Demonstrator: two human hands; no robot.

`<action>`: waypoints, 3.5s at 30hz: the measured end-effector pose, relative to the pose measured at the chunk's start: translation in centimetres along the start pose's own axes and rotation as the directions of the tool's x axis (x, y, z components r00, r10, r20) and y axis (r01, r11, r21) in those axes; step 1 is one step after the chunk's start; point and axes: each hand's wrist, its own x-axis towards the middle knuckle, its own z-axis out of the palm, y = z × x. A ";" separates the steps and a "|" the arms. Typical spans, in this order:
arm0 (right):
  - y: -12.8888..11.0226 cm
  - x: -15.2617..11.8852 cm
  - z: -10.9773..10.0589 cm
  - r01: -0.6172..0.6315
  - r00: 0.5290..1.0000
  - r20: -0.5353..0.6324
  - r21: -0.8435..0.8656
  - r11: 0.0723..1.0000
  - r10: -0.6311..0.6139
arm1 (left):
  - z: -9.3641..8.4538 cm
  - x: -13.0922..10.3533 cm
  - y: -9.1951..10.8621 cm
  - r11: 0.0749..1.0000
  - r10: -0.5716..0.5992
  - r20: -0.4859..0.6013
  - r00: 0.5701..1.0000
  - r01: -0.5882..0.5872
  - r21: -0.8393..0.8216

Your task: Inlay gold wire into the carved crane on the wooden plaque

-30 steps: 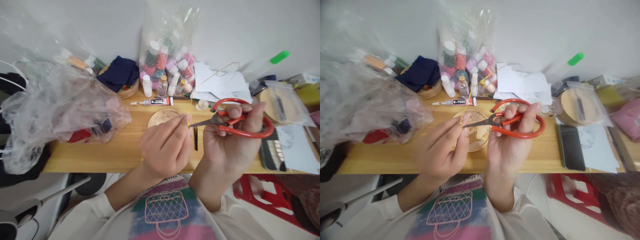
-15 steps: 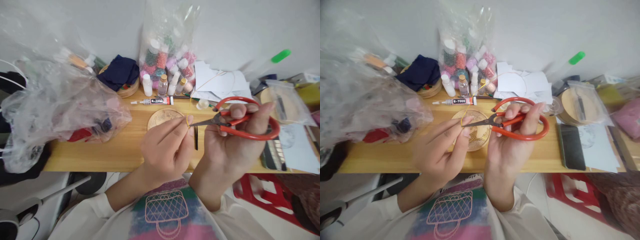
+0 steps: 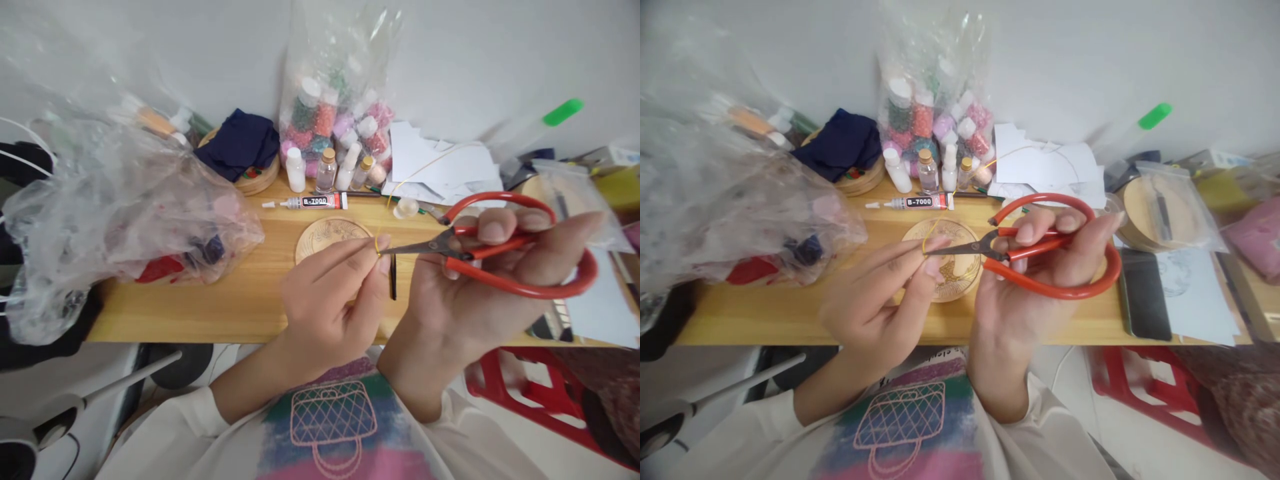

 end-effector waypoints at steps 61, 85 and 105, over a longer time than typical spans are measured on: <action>0.4 1.1 -8.9 -0.077 0.731 0.444 -0.701 0.709 0.518 | -1.3 -0.8 -5.2 0.559 -0.440 0.571 0.693 0.709 -0.429; 2.1 -1.8 -9.1 0.397 0.881 0.453 -0.552 0.733 -0.136 | -1.1 -1.4 -5.4 0.580 -0.501 0.505 0.703 0.706 -0.407; 0.0 1.6 -9.2 0.712 0.668 0.624 -0.695 0.102 -0.406 | -1.5 -0.8 -4.7 0.760 -0.342 0.420 0.841 0.510 -0.403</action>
